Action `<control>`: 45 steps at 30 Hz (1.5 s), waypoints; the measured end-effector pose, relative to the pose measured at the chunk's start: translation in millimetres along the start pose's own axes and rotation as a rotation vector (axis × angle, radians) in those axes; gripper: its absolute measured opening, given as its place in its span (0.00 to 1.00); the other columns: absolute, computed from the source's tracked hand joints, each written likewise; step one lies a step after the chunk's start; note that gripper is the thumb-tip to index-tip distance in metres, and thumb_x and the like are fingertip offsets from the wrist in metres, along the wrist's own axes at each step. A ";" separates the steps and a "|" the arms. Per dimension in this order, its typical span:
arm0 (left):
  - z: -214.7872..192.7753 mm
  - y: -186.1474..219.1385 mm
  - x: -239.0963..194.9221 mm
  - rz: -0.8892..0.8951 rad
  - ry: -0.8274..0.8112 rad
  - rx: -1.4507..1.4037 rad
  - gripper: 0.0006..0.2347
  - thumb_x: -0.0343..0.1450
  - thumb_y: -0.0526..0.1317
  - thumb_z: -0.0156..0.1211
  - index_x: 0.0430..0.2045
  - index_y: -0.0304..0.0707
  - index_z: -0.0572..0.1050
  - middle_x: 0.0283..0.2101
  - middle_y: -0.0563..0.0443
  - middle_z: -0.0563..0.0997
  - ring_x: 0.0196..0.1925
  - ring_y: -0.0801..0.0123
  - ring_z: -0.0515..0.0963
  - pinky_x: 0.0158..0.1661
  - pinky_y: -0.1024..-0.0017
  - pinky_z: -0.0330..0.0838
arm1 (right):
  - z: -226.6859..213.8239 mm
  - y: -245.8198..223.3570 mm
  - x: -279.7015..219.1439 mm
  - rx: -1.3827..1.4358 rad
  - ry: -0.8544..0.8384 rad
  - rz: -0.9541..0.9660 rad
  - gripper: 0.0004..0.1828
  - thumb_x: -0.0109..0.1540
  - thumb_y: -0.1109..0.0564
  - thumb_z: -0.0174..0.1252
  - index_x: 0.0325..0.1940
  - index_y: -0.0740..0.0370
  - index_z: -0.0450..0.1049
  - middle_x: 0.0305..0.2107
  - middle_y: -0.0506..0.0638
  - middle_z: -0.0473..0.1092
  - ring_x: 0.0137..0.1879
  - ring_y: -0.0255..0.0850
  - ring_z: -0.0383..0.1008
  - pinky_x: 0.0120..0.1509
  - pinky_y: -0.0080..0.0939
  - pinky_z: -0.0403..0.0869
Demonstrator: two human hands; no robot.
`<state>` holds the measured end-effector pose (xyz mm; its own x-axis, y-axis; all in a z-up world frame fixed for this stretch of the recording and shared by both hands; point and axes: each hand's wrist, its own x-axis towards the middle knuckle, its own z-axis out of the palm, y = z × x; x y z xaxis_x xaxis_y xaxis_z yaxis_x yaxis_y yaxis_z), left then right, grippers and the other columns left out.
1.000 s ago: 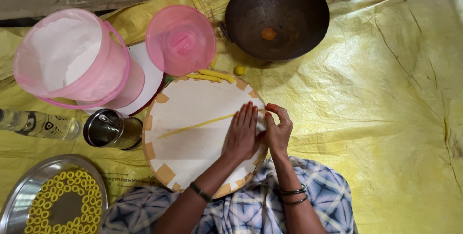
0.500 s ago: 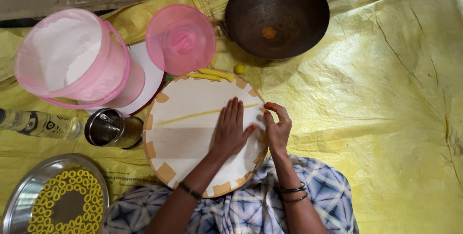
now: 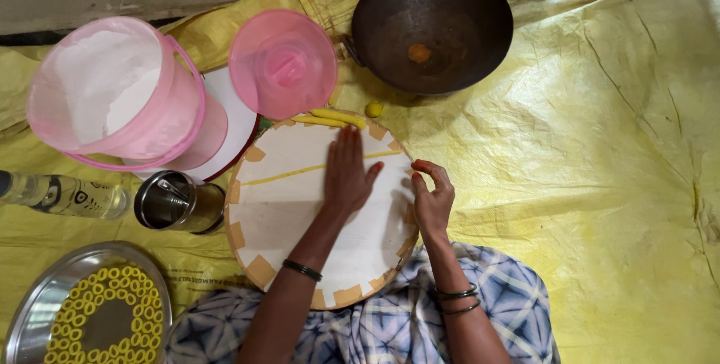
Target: The person rolls a yellow dough strip on a wooden board and then shapes it into small rings by hand. The finished rings are placed on a metal tray.
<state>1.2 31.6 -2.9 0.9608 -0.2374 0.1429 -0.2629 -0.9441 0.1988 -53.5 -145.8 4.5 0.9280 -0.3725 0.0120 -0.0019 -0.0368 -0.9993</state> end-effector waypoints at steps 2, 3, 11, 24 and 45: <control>-7.1 -11.6 -9.5 -0.016 0.002 0.014 0.37 0.76 0.58 0.47 0.71 0.23 0.49 0.76 0.29 0.49 0.78 0.46 0.47 0.72 0.52 0.39 | 1.9 -1.7 -2.1 0.114 -0.005 0.195 0.11 0.61 0.64 0.57 0.46 0.63 0.79 0.50 0.52 0.74 0.50 0.47 0.79 0.52 0.42 0.81; -10.2 -12.5 -20.1 -0.010 -0.017 0.002 0.37 0.76 0.58 0.47 0.71 0.23 0.49 0.76 0.30 0.49 0.79 0.47 0.47 0.73 0.53 0.40 | 1.5 -2.1 -1.4 0.168 -0.007 0.288 0.11 0.61 0.64 0.56 0.47 0.62 0.79 0.50 0.50 0.73 0.47 0.48 0.80 0.49 0.44 0.82; -28.6 16.9 -105.4 0.047 -0.132 -0.015 0.38 0.74 0.58 0.49 0.70 0.22 0.48 0.75 0.29 0.48 0.78 0.46 0.46 0.71 0.52 0.39 | 1.4 6.3 -3.6 -0.042 -0.001 -0.065 0.10 0.62 0.66 0.59 0.46 0.65 0.81 0.48 0.55 0.76 0.55 0.45 0.77 0.60 0.41 0.75; -6.6 -38.8 -21.6 -0.098 0.025 0.008 0.37 0.76 0.57 0.47 0.70 0.20 0.50 0.75 0.27 0.51 0.78 0.44 0.47 0.72 0.50 0.40 | -1.3 6.8 -1.8 -0.009 -0.003 0.015 0.11 0.62 0.65 0.57 0.46 0.64 0.80 0.49 0.53 0.75 0.54 0.44 0.77 0.58 0.42 0.77; -5.0 -65.9 -20.1 -0.107 0.025 0.049 0.37 0.76 0.58 0.46 0.71 0.22 0.48 0.76 0.30 0.49 0.79 0.46 0.46 0.72 0.50 0.39 | 0.6 4.5 -1.7 -0.092 -0.004 -0.071 0.11 0.61 0.66 0.59 0.47 0.65 0.81 0.47 0.54 0.77 0.55 0.45 0.77 0.62 0.43 0.73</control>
<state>-1.3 99.8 -14.0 0.9806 -0.1294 0.1473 -0.1536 -0.9739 0.1672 -54.9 -144.8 -0.1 0.9285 -0.3623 0.0819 0.0295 -0.1478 -0.9886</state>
